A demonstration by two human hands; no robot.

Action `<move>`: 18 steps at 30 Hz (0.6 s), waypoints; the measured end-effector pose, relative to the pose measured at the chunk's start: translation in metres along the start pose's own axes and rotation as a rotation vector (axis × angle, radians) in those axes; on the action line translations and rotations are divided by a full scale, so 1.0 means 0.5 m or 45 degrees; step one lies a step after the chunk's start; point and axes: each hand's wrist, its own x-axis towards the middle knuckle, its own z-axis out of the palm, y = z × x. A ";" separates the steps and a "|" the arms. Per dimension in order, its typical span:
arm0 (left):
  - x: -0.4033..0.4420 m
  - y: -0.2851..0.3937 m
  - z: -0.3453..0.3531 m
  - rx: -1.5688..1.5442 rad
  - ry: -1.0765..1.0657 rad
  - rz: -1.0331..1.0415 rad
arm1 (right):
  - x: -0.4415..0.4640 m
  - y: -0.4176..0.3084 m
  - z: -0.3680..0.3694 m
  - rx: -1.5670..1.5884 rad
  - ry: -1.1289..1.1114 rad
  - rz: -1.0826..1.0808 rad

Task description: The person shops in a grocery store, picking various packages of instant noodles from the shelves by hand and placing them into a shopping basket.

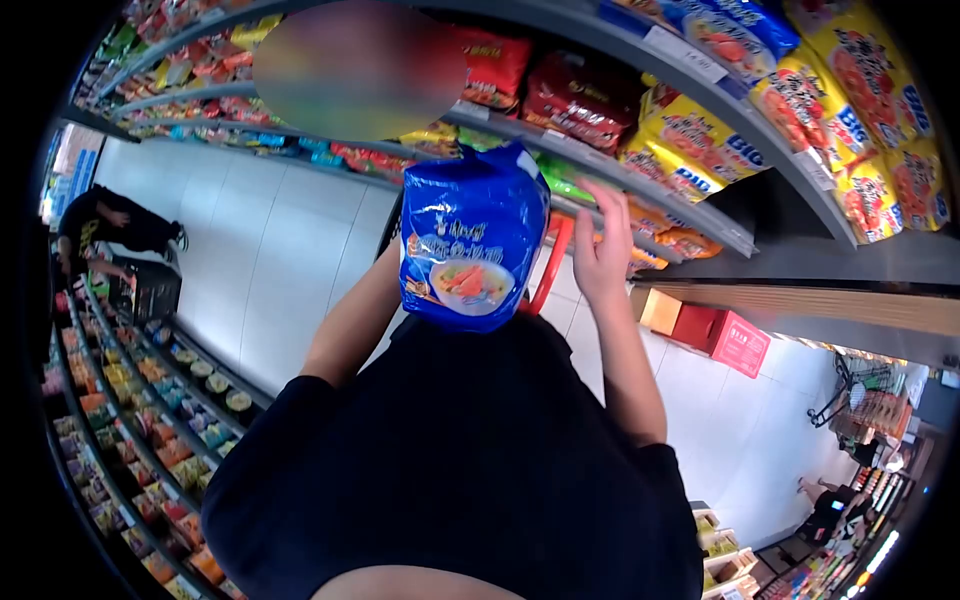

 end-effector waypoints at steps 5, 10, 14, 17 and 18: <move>-0.009 -0.061 -0.046 0.106 -0.075 -0.144 | 0.131 -0.055 0.081 0.016 -0.576 -0.232; -0.023 -0.114 -0.082 0.158 -0.076 -0.181 | 0.176 -0.057 0.154 0.063 -1.081 -0.070; -0.045 -0.161 -0.123 0.143 -0.060 -0.189 | 0.126 -0.029 0.155 0.079 -0.988 -0.085; -0.051 -0.188 -0.154 0.129 -0.053 -0.181 | 0.082 0.019 0.164 0.131 -1.025 0.096; -0.045 -0.196 -0.166 0.114 -0.049 -0.184 | 0.067 0.040 0.173 0.142 -1.061 0.193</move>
